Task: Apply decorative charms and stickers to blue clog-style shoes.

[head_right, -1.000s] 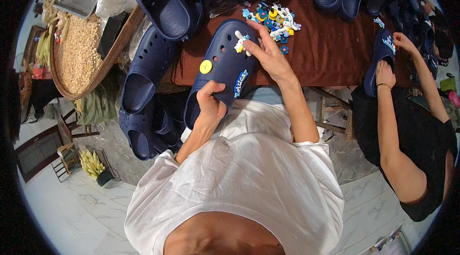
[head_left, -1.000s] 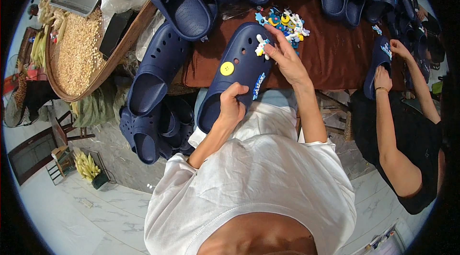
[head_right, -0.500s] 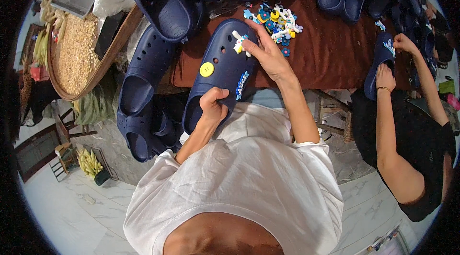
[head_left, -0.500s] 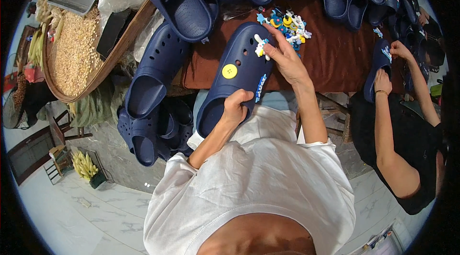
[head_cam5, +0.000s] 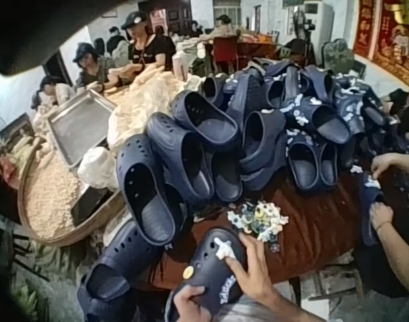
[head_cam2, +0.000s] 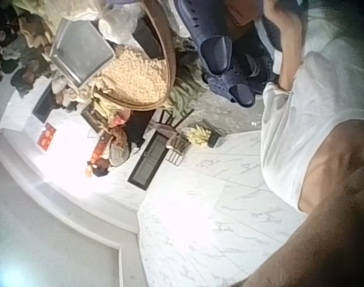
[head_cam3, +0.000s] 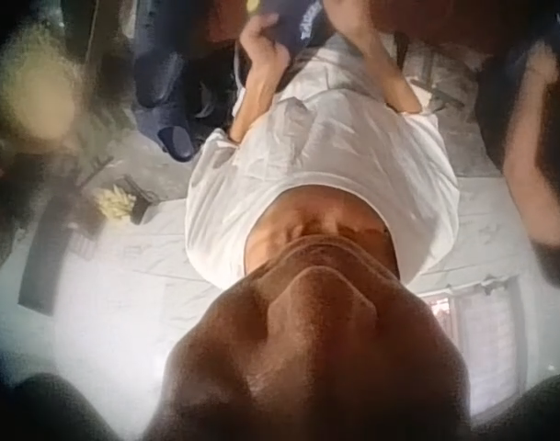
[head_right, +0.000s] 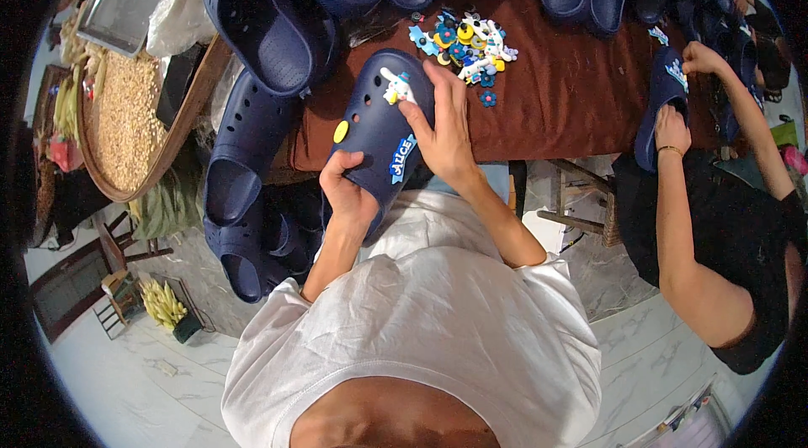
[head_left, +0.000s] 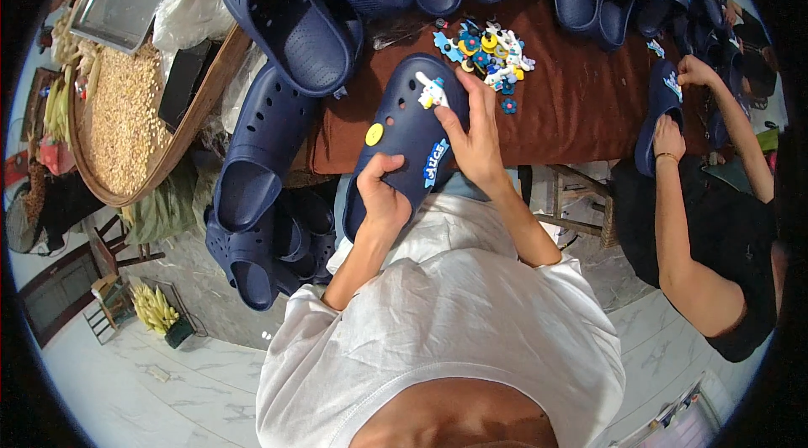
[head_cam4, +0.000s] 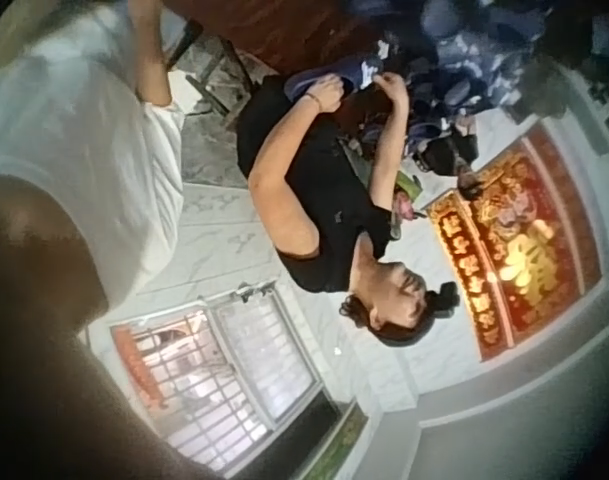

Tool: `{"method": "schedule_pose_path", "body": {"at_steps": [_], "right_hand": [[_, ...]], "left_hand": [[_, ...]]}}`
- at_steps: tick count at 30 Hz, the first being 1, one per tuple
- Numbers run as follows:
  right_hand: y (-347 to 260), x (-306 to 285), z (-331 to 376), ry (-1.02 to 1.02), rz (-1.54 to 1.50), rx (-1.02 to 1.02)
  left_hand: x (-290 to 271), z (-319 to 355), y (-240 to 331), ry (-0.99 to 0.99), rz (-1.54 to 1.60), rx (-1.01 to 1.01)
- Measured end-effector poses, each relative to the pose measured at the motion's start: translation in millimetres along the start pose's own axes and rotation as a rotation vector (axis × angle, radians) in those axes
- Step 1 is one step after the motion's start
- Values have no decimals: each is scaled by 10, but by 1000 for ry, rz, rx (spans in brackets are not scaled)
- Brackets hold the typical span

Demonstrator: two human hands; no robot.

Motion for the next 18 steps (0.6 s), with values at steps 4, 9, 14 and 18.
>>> {"method": "schedule_pose_path", "body": {"at_steps": [4,9,14,18], "right_hand": [[49,-172,211,18,-48,58],[187,-361,411,45,21,103],[396,-666,393,154,317,61],[518,-723,267,118,402,61]], "left_hand": [[-27,-19,28,-8,15,6],[-70,-61,12,-14,26,9],[-26,-66,30,-10,43,16],[-41,-78,49,1,139,17]]}}
Point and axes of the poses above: each hand's wrist, its own z-axis away from the middle knuckle, its own x-axis out of the palm, y = z × x, the point moved 8 cm from there along -z, towards the middle knuckle, and after that the axes turned 1 degree about x, right-handed, at the moved point
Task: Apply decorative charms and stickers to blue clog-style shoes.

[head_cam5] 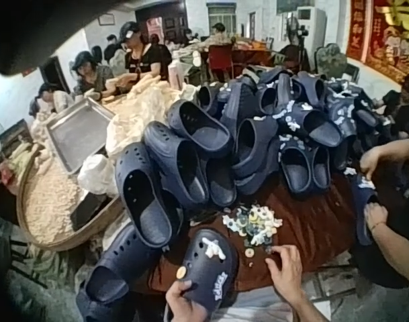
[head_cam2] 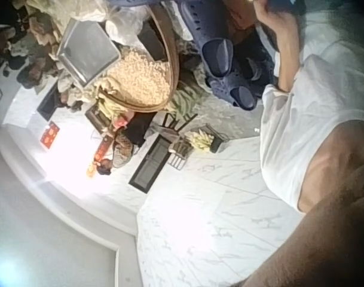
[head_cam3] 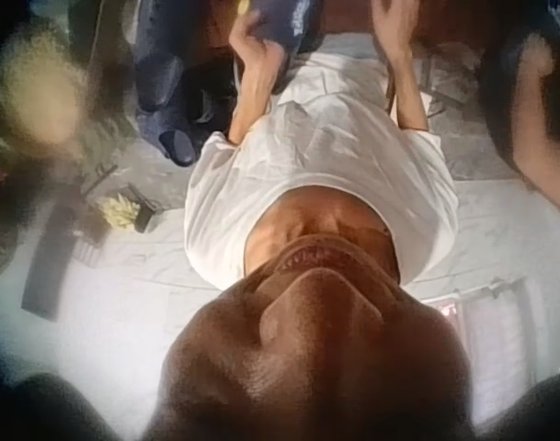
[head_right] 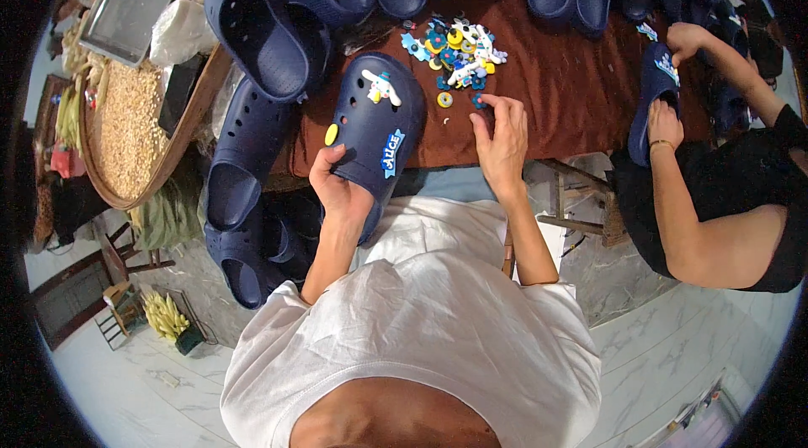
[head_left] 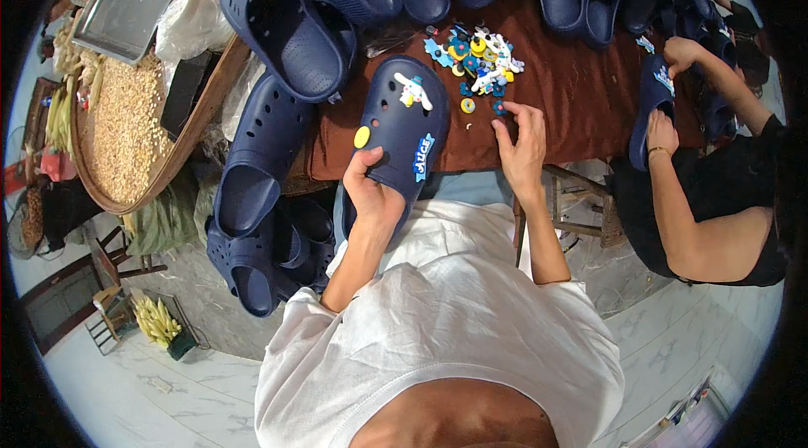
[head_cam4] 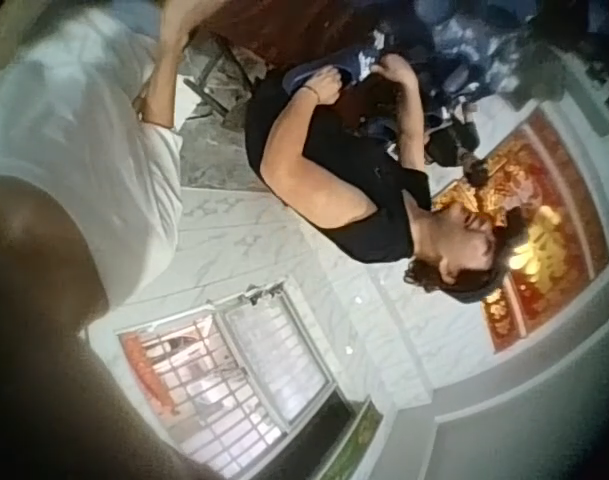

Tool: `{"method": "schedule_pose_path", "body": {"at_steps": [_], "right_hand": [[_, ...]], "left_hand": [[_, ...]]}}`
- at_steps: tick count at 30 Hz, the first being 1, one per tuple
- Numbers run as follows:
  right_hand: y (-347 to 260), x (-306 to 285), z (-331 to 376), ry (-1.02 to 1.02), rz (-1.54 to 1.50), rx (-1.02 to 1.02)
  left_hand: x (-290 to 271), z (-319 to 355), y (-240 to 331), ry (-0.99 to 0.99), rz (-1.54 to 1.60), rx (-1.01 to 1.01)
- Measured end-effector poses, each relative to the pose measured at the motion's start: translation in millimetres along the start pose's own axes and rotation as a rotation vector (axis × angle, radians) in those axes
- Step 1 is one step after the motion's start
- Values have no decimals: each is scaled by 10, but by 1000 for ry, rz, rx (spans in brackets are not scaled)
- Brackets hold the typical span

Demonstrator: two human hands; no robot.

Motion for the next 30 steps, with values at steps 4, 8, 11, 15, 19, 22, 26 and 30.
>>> {"method": "schedule_pose_path", "body": {"at_steps": [4,8,11,15,19,22,26,30], "right_hand": [[52,73,-64,-39,46,15],[122,81,-134,-18,34,24],[-24,18,-190,18,-58,44],[-396,-8,-267,-28,-236,-2],[-791,38,-290,-63,-395,-79],[-1031,89,-312,-56,-382,-187],[-1172,128,-476,35,-311,-346],[-1238,207,-535,38,-188,-457]], "left_hand": [[-5,1,-57,-35,93,-110],[-17,-11,-75,-7,100,-117],[-40,-24,-90,26,58,-125],[12,-54,-91,29,90,-75],[167,-45,-66,-37,86,-63],[212,-16,-82,-23,64,-29],[165,37,-160,-24,-111,1],[162,94,-236,-8,-156,-17]]}}
Point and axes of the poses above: each hand's wrist, its own z-axis away from the middle knuckle, its own x-axis out of the palm, y = z × x, the point moved 8 cm from there along -z, towards the middle knuckle, and after that the axes turned 1 degree about x, right-handed, at the moved point
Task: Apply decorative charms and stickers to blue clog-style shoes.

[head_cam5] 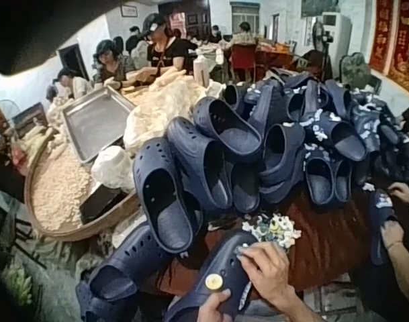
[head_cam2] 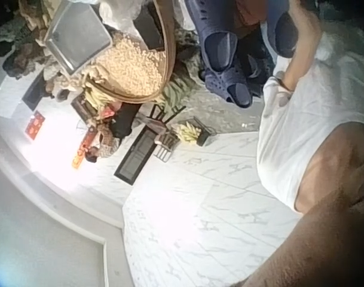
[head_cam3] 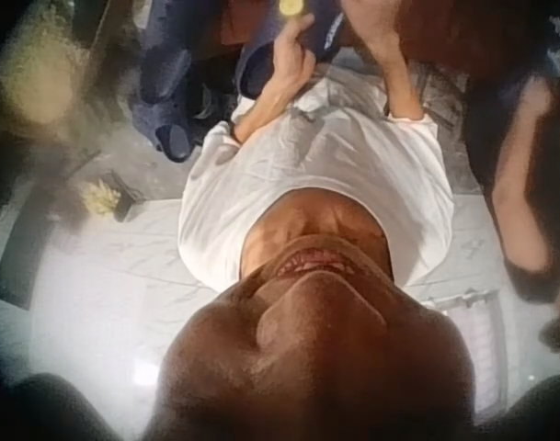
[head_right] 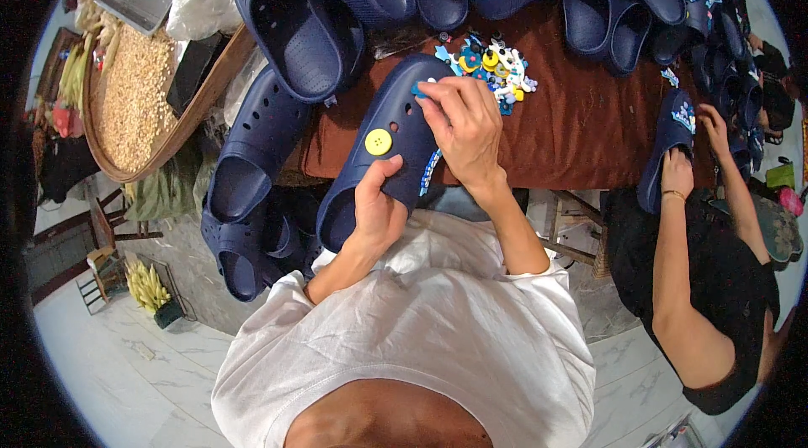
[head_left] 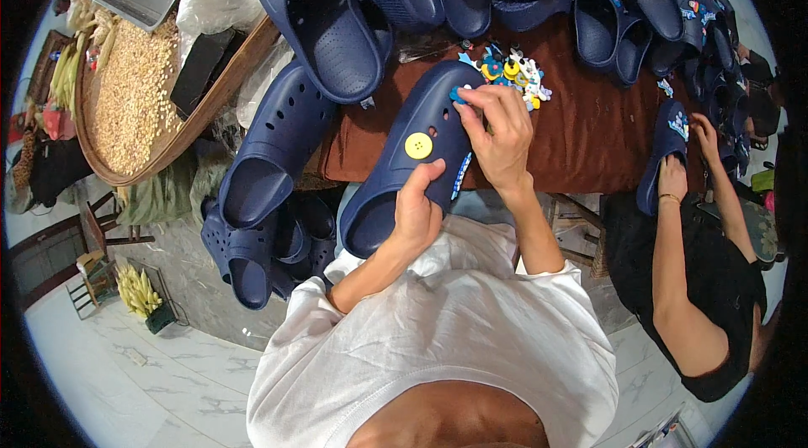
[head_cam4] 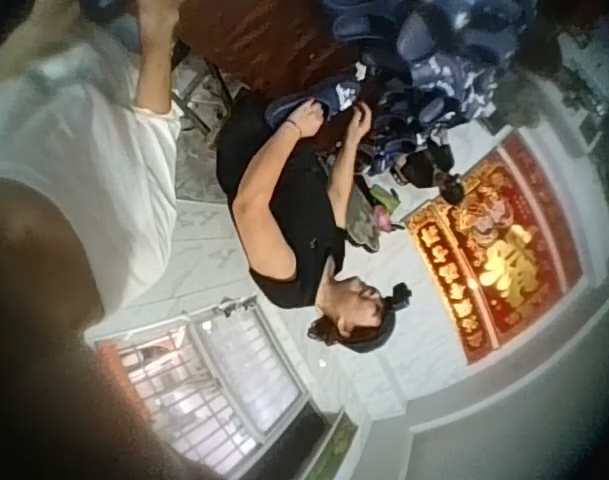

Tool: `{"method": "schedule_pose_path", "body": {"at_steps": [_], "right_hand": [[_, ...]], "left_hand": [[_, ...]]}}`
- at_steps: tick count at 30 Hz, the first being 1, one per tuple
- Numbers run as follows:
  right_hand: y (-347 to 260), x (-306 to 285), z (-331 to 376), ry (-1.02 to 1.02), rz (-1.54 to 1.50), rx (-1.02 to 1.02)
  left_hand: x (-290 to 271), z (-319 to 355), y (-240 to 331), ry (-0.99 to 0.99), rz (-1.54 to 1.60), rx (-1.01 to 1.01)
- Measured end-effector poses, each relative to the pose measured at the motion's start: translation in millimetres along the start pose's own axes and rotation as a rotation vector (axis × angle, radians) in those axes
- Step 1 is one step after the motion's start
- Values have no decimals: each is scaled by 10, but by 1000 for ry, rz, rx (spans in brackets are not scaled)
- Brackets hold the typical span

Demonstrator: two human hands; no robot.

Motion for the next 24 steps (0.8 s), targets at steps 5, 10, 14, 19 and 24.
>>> {"method": "schedule_pose_path", "body": {"at_steps": [5,10,14,19,24], "right_hand": [[-19,-2,110,-44,-22,23],[165,-62,98,-37,-237,276],[341,20,106,-120,-408,404],[497,173,213,-262,-657,548],[412,160,160,-318,-821,591]], "left_hand": [[-103,3,-21,-16,8,-9],[-153,31,-40,-28,-85,37],[-112,162,23,42,-113,62],[-208,220,142,30,-332,139],[-317,230,161,16,-432,130]]}}
Point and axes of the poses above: each hand's wrist, its own z-axis away from the middle knuckle, its own x-axis out of the palm, y = z × x, the point moved 8 cm from there along -z, towards the middle knuckle, and after that the axes turned 1 degree about x, right-handed, at the moved point
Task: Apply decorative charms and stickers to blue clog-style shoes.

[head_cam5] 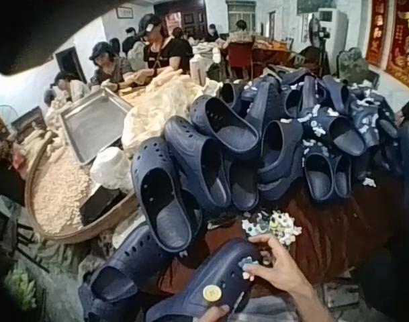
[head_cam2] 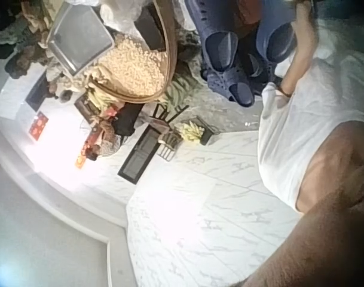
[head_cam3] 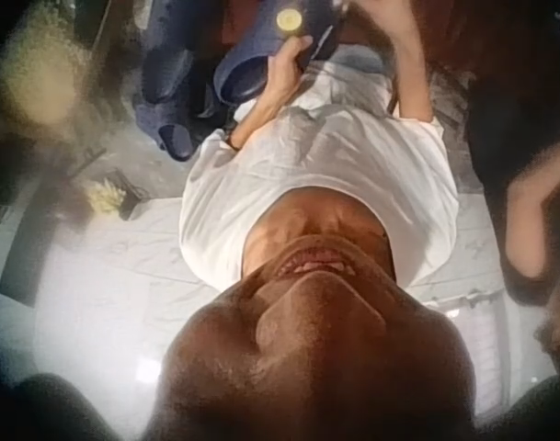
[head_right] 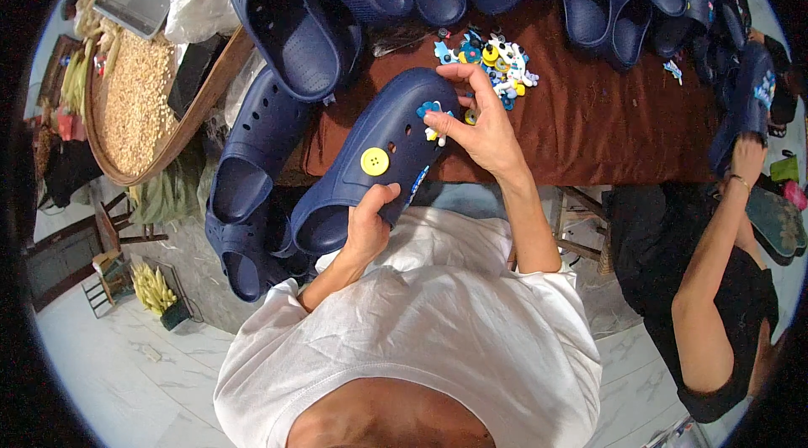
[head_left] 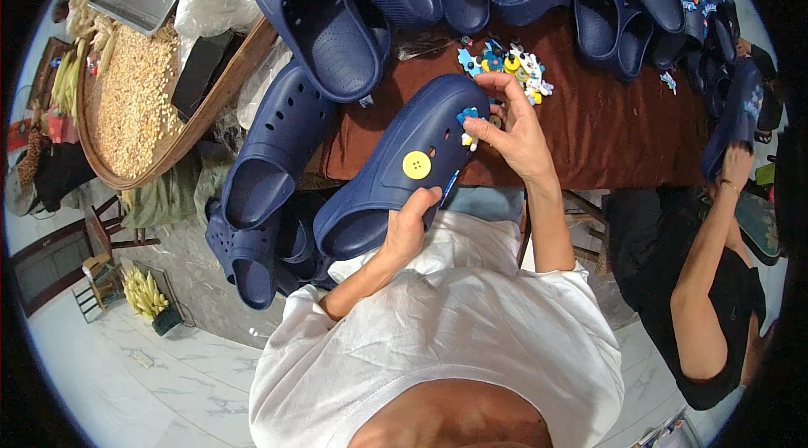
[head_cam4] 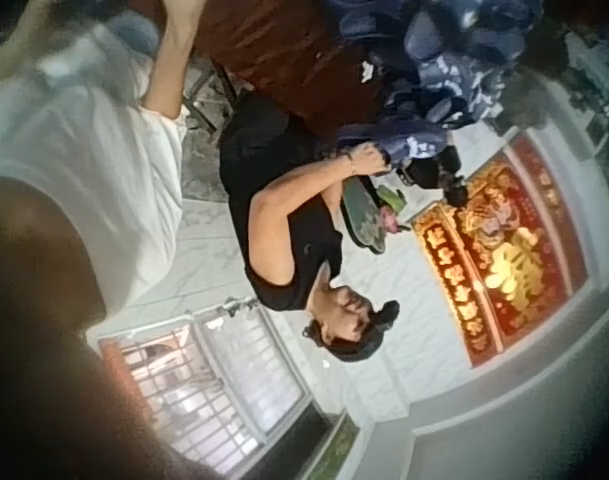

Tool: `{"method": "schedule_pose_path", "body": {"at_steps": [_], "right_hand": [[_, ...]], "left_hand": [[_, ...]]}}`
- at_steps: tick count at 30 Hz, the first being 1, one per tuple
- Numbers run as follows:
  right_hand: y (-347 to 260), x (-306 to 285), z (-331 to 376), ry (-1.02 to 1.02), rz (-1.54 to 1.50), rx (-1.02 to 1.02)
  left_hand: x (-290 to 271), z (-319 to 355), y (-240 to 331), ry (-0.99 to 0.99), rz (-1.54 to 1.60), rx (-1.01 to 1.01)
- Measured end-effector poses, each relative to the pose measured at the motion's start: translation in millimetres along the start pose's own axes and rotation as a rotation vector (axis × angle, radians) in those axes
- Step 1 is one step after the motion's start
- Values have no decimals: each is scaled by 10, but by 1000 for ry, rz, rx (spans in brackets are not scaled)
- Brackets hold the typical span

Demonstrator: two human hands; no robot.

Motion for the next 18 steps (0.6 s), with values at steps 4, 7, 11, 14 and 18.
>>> {"method": "schedule_pose_path", "body": {"at_steps": [4,7,11,14,18], "right_hand": [[-81,-28,45,7,309,-198],[-125,-9,79,34,327,-176],[-110,14,67,25,362,-185],[-75,21,27,-5,284,-157],[107,-1,-6,-99,-31,45]], "left_hand": [[-58,-49,-16,38,26,-10],[5,-31,-16,54,121,-98],[5,-18,-35,36,114,-114],[34,2,63,20,16,-2],[-57,-43,-49,-65,-199,82]]}}
Point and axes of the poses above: each hand's wrist, its own z-axis away from the middle knuckle, its own x-axis out of the palm, y = z × x, the point moved 8 cm from there along -z, towards the middle knuckle, and after that the axes turned 1 degree about x, right-handed, at the moved point
